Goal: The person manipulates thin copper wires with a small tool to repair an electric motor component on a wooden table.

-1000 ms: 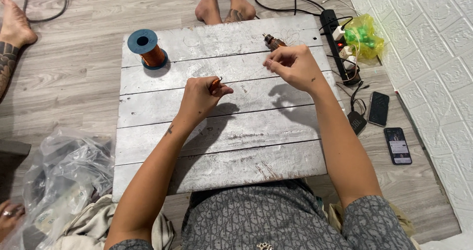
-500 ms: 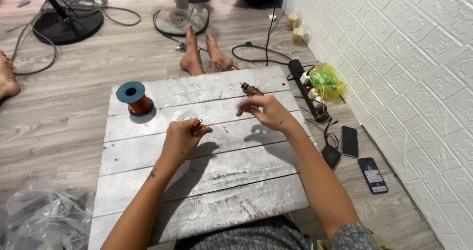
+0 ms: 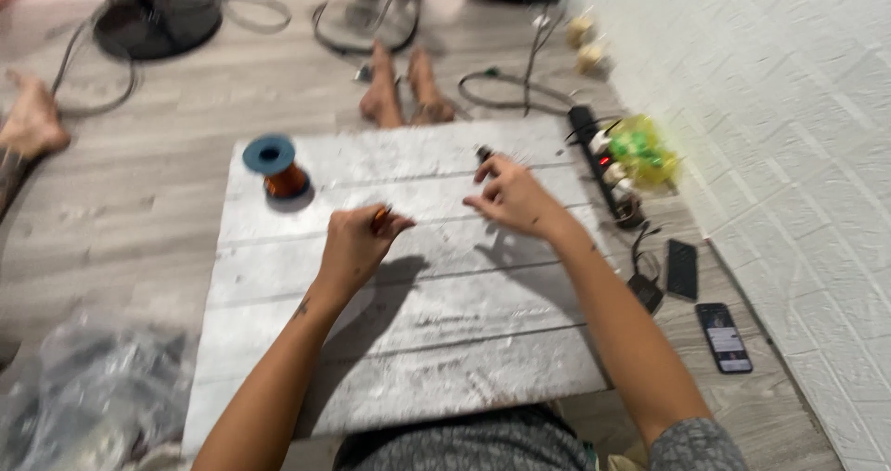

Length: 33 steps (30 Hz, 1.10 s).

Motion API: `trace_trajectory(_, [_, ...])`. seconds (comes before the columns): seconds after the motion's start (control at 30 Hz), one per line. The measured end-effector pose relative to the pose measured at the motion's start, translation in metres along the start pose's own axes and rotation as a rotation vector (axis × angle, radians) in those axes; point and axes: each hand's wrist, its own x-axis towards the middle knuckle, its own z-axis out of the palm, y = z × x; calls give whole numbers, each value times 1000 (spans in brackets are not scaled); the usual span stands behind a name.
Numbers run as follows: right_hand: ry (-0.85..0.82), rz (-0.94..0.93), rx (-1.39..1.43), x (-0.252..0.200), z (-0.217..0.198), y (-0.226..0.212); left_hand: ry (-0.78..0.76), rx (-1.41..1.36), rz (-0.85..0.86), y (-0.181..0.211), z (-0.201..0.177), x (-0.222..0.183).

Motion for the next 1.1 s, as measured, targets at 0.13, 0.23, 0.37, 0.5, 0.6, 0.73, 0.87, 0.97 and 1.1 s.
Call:
trace_trajectory(0.13, [-165,331,304,5,-31,-71,22,-30,28,16,-6,-3])
trace_trajectory(0.23, [-31,315,272,7,-24,-60,35,-107,31,25,-10,-1])
trace_trajectory(0.37, [19,210,355,4,-19,-66,16,-106,40,20,-12,-5])
trace_trajectory(0.5, [170,-179,156,2,-8,-68,-21,-189,12,28,-19,-8])
trace_trajectory(0.6, [291,-325,4,-7,7,-52,-37,-244,12,22,-18,-11])
trace_trajectory(0.73, [331,-367,-116,-10,9,-67,-40,-246,-1,18,-23,-10])
trace_trajectory(0.87, [234,-282,91,-9,-3,-86,-14,-210,51,14,-24,-8])
trace_trajectory(0.97, [159,-172,327,-9,-8,-93,-16,-196,46,11,-24,-7])
trace_trajectory(1.1, [33,-167,460,-10,-18,-103,-38,-210,14,11,-25,-6])
